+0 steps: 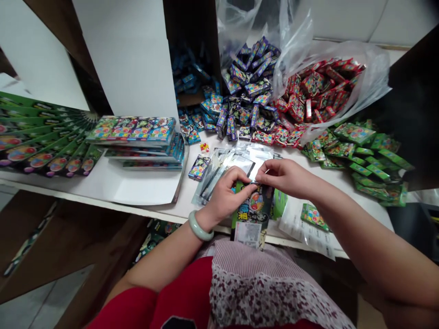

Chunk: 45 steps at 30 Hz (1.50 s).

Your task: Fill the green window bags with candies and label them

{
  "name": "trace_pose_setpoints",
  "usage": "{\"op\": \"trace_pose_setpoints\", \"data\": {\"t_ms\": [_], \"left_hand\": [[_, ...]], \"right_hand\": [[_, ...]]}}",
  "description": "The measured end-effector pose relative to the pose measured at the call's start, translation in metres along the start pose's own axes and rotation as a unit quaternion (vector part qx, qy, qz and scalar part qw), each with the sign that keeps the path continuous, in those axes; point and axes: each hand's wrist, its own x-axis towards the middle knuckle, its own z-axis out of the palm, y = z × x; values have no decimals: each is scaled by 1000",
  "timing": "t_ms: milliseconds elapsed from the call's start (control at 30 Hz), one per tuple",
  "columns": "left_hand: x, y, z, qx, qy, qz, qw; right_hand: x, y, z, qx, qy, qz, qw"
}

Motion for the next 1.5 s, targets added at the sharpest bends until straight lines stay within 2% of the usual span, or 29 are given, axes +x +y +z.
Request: {"op": "trace_pose_setpoints", "data": {"t_ms": [100, 167, 233, 300, 367, 433, 467, 567, 633, 700, 767, 867, 967, 1100, 1200, 1267, 1300, 1333, 1367, 1400, 1433, 1500], "left_hand": [[0, 3, -3, -18, -6, 13, 1000], [-4, 4, -6, -34, -12, 0, 999], [-15, 3, -9, -72, -38, -52, 995], [-30, 3, -12, -124, -94, -117, 981], [-45, 7, -18, -154, -140, -154, 966], [-54, 17, -33, -135, -124, -148, 972], [-55, 24, -44, -109, -100, -128, 981], [-43, 54, -96, 36, 14, -10, 999], [-25, 69, -139, 179, 117, 80, 974], [-4, 70, -182, 306, 168, 164, 923], [15, 58, -215, 420, 143, 209, 872], [28, 24, -243, 549, 94, 178, 811], [22, -2, -251, 572, 67, 159, 802], [10, -5, -249, 602, 38, 135, 786], [10, 2, -227, 589, 86, 147, 790], [8, 2, -192, 543, 120, 163, 815], [5, 0, -169, 513, 109, 161, 836], [1, -3, -143, 481, 57, 141, 864], [-4, -7, -118, 458, -19, 108, 882], [-8, -12, -94, 451, -88, 64, 886], [-13, -18, -73, 453, -122, 9, 883], [-18, -27, -45, 457, -148, -84, 873]], "right_hand": [[6, 6, 0, 84, -42, 27, 995], [10, 9, 3, 177, -82, 88, 977], [10, 10, 7, 251, -114, 156, 949], [8, 9, 10, 281, -130, 193, 931], [3, 7, 8, 279, -129, 182, 934], [-1, 6, 0, 260, -117, 136, 949], [-2, 6, -5, 247, -103, 114, 957], [1, 10, -19, 196, 22, 59, 979], [4, 12, -18, 151, 78, 35, 985], [4, 14, -7, 103, 71, 14, 992], [4, 16, 13, 64, 26, -3, 998], [3, 19, 42, 18, -62, 13, 998], [6, 25, 50, -24, -89, 21, 996], [14, 42, 23, -99, -24, -60, 993], [24, 55, -1, -180, 47, -47, 981], [33, 58, -6, -259, 91, -36, 961], [39, 57, -5, -296, 102, -37, 949], [45, 55, -1, -325, 104, -43, 939], [51, 52, 5, -344, 100, -52, 932], [58, 48, 13, -357, 95, -60, 927], [63, 44, 21, -368, 90, -66, 923], [71, 37, 38, -396, 81, -73, 912]]}}
